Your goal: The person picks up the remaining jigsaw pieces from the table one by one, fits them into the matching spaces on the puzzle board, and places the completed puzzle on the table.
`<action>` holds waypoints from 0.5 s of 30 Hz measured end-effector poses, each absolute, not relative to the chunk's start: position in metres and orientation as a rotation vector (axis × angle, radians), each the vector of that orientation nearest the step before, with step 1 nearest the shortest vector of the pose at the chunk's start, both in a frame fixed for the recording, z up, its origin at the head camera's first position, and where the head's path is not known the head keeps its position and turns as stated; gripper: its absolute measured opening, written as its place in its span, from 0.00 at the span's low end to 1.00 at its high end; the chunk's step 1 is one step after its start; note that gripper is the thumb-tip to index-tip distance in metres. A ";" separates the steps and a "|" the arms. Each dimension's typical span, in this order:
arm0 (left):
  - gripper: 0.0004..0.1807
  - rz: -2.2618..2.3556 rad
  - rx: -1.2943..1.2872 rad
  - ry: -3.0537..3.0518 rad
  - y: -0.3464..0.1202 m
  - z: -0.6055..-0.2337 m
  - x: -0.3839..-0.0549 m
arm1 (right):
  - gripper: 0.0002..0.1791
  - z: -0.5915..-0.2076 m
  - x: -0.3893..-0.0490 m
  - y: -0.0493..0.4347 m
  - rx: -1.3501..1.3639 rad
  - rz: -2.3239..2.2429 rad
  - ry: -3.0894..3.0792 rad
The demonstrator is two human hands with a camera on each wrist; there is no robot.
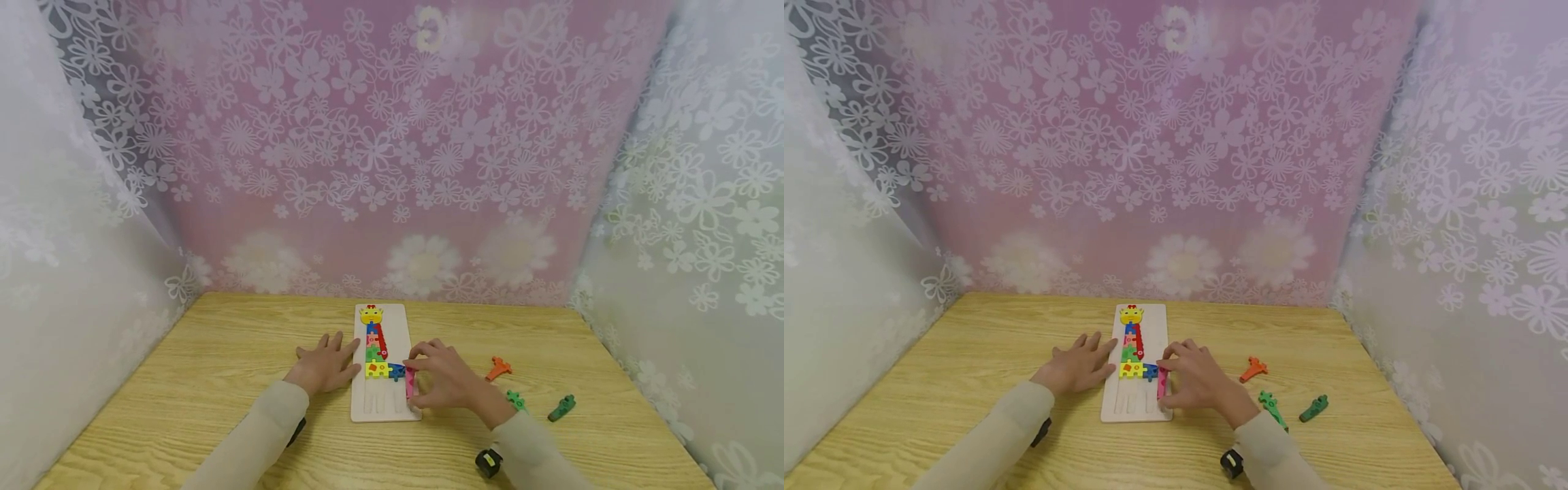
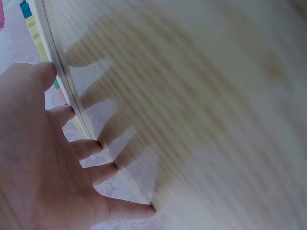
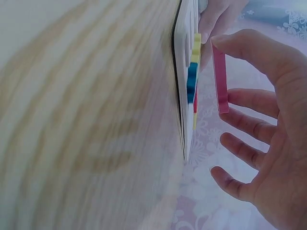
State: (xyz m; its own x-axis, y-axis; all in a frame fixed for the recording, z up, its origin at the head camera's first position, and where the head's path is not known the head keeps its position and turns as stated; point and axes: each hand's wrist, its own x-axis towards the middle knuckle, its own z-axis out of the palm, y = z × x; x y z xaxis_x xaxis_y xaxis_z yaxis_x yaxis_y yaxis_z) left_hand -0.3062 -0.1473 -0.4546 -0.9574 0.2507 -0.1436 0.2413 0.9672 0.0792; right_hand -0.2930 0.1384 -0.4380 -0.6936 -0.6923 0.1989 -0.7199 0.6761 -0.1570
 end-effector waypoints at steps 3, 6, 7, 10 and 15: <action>0.36 0.084 0.374 2.965 -0.147 -0.455 -0.306 | 0.32 -0.439 -0.294 0.132 1.173 0.334 -2.768; 0.36 0.085 0.376 2.963 -0.147 -0.455 -0.306 | 0.32 -0.440 -0.295 0.125 1.186 0.314 -2.759; 0.36 0.087 0.375 2.963 -0.147 -0.454 -0.306 | 0.32 -0.440 -0.295 0.123 1.190 0.311 -2.757; 0.36 0.092 0.374 2.964 -0.147 -0.454 -0.306 | 0.32 -0.440 -0.294 0.116 1.196 0.298 -2.760; 0.36 0.094 0.375 2.965 -0.147 -0.454 -0.307 | 0.30 -0.440 -0.292 0.106 1.214 0.307 -2.756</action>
